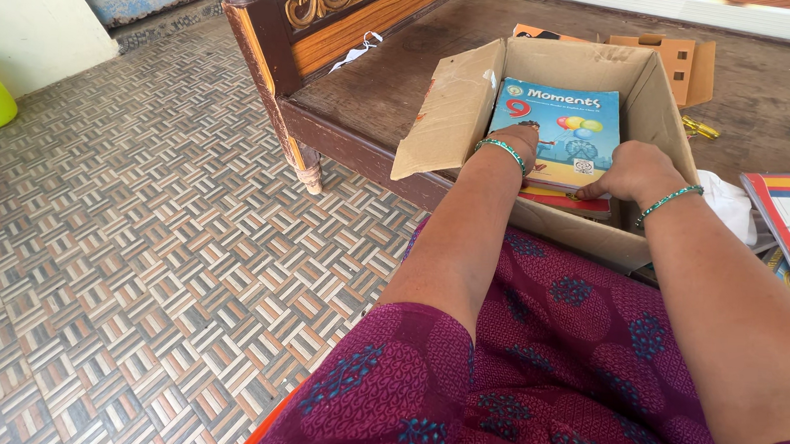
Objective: The person sits in front of a wooden bed and packs books one at a time from a stack into an open cardboard box, pressing the books down to fit them inside the box.
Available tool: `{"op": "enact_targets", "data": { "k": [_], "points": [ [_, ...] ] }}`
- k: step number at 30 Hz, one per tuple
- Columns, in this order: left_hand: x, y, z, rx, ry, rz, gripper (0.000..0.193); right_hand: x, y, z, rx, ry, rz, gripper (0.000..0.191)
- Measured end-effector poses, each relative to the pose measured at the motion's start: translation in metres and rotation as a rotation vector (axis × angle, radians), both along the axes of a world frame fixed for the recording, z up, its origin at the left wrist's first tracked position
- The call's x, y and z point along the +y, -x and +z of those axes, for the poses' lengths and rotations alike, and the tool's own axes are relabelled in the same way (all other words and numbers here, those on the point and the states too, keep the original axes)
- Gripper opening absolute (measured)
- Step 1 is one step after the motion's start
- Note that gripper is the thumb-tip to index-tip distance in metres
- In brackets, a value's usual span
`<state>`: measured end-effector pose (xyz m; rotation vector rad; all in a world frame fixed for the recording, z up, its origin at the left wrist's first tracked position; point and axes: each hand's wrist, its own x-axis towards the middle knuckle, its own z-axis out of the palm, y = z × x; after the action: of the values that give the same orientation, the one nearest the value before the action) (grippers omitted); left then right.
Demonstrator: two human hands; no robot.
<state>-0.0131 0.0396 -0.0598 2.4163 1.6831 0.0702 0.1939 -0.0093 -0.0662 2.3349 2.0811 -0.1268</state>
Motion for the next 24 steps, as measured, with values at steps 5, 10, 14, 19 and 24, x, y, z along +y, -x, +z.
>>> {"op": "enact_targets", "data": {
  "k": [5, 10, 14, 19, 24],
  "points": [
    [0.038, -0.02, -0.013, 0.201, 0.071, 0.044, 0.089, 0.003, -0.014, -0.011, 0.17, -0.194, 0.121, 0.109],
    [0.043, -0.026, -0.023, 0.202, 0.048, 0.053, 0.079, 0.008, -0.023, -0.019, 0.278, -0.175, 0.206, 0.102],
    [0.04, -0.025, -0.027, 0.214, 0.031, 0.028, 0.067, 0.011, -0.024, -0.023, 0.306, -0.13, 0.161, 0.099],
    [0.04, -0.022, -0.031, 0.226, 0.013, -0.01, 0.055, 0.012, -0.018, -0.023, 0.268, -0.096, 0.112, 0.093],
    [0.031, -0.016, -0.028, 0.222, -0.038, -0.09, 0.048, 0.003, -0.007, -0.008, 0.32, -0.27, 0.235, 0.079]
  ]
}}
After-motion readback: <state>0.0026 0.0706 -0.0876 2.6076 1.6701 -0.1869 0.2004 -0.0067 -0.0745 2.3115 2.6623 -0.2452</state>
